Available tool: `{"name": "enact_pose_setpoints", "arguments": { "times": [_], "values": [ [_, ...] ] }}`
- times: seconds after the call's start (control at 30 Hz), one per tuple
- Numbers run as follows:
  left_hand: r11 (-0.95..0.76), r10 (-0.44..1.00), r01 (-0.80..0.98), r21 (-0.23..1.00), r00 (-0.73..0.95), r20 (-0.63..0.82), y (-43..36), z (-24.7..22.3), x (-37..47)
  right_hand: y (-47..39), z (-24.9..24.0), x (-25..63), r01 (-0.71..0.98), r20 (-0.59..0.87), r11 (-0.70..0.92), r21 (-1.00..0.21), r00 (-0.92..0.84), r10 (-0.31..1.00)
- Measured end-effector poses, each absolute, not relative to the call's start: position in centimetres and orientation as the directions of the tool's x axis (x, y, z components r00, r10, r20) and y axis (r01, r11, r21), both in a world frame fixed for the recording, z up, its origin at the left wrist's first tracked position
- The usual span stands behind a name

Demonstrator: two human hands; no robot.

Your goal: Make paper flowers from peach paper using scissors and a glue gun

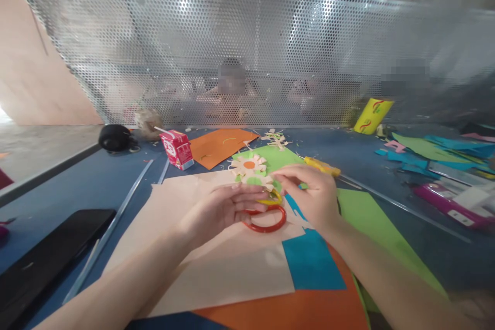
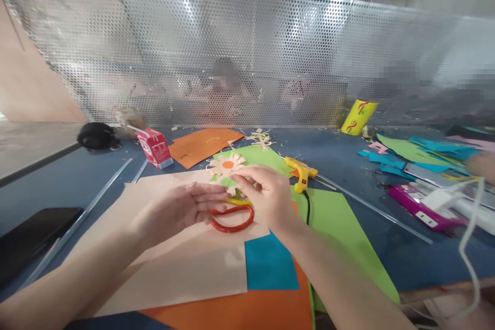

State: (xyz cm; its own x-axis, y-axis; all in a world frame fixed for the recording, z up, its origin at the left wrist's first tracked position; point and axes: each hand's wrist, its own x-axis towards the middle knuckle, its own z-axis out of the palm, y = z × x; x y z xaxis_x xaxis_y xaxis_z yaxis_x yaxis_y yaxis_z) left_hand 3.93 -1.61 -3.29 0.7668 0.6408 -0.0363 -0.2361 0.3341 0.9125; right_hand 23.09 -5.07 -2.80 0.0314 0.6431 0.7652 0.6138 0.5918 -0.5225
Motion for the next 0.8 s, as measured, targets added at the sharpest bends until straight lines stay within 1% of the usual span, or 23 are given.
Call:
{"name": "enact_pose_setpoints", "arguments": {
  "times": [0.1, 0.27, 0.37, 0.43, 0.47, 0.5, 0.53, 0.6, 0.67, 0.7, 0.77, 0.8],
  "values": [
    [0.336, 0.610, -0.221, 0.916, 0.792, -0.033, -1.8, -3.5, 4.0, -5.0, -3.2, 22.9, 0.610, 0.772, 0.632, -0.478, -0.050, 0.633],
    [0.362, 0.634, -0.253, 0.897, 0.773, -0.038, -1.9, -3.4, 4.1, -5.0, -3.4, 22.6, 0.596, 0.720, 0.704, -0.385, -0.284, 0.634],
    [0.386, 0.635, -0.266, 0.883, 0.771, -0.046, -1.8, -3.3, 4.1, -4.9, -3.4, 22.8, 0.600, 0.752, 0.739, -0.306, -0.325, 0.574],
    [0.375, 0.619, -0.284, 0.882, 0.785, -0.011, -1.7, -3.3, 4.0, -4.8, -3.6, 22.8, 0.600, 0.780, 0.762, -0.243, -0.346, 0.521],
    [0.364, 0.607, -0.290, 0.885, 0.795, 0.011, -1.7, -3.3, 4.0, -4.8, -3.6, 22.8, 0.594, 0.791, 0.770, -0.233, -0.344, 0.506],
    [0.347, 0.594, -0.291, 0.892, 0.804, 0.031, -1.7, -3.3, 3.9, -4.8, -3.7, 22.8, 0.581, 0.798, 0.773, -0.254, -0.326, 0.507],
    [0.329, 0.580, -0.284, 0.901, 0.814, 0.045, -1.8, -3.3, 3.9, -4.8, -3.7, 22.7, 0.557, 0.799, 0.770, -0.312, -0.285, 0.530],
    [0.295, 0.554, -0.259, 0.920, 0.830, 0.056, -1.8, -3.2, 3.9, -4.8, -3.5, 22.6, 0.454, 0.756, 0.723, -0.522, -0.146, 0.638],
    [0.266, 0.571, -0.249, 0.931, 0.819, 0.056, -1.8, -3.0, 4.0, -4.7, -3.2, 22.8, 0.269, 0.653, 0.626, -0.732, 0.014, 0.757],
    [0.257, 0.606, -0.260, 0.931, 0.793, 0.055, -1.7, -2.9, 4.0, -4.6, -3.0, 23.0, 0.165, 0.601, 0.583, -0.796, 0.093, 0.794],
    [0.202, 0.720, -0.301, 0.932, 0.691, 0.067, -1.4, -2.7, 3.9, -4.1, -2.6, 23.7, -0.001, 0.534, 0.551, -0.835, 0.241, 0.810],
    [0.152, 0.786, -0.323, 0.934, 0.613, 0.084, -1.1, -2.5, 3.7, -3.8, -2.4, 24.2, -0.033, 0.528, 0.562, -0.827, 0.299, 0.795]
  ]
}}
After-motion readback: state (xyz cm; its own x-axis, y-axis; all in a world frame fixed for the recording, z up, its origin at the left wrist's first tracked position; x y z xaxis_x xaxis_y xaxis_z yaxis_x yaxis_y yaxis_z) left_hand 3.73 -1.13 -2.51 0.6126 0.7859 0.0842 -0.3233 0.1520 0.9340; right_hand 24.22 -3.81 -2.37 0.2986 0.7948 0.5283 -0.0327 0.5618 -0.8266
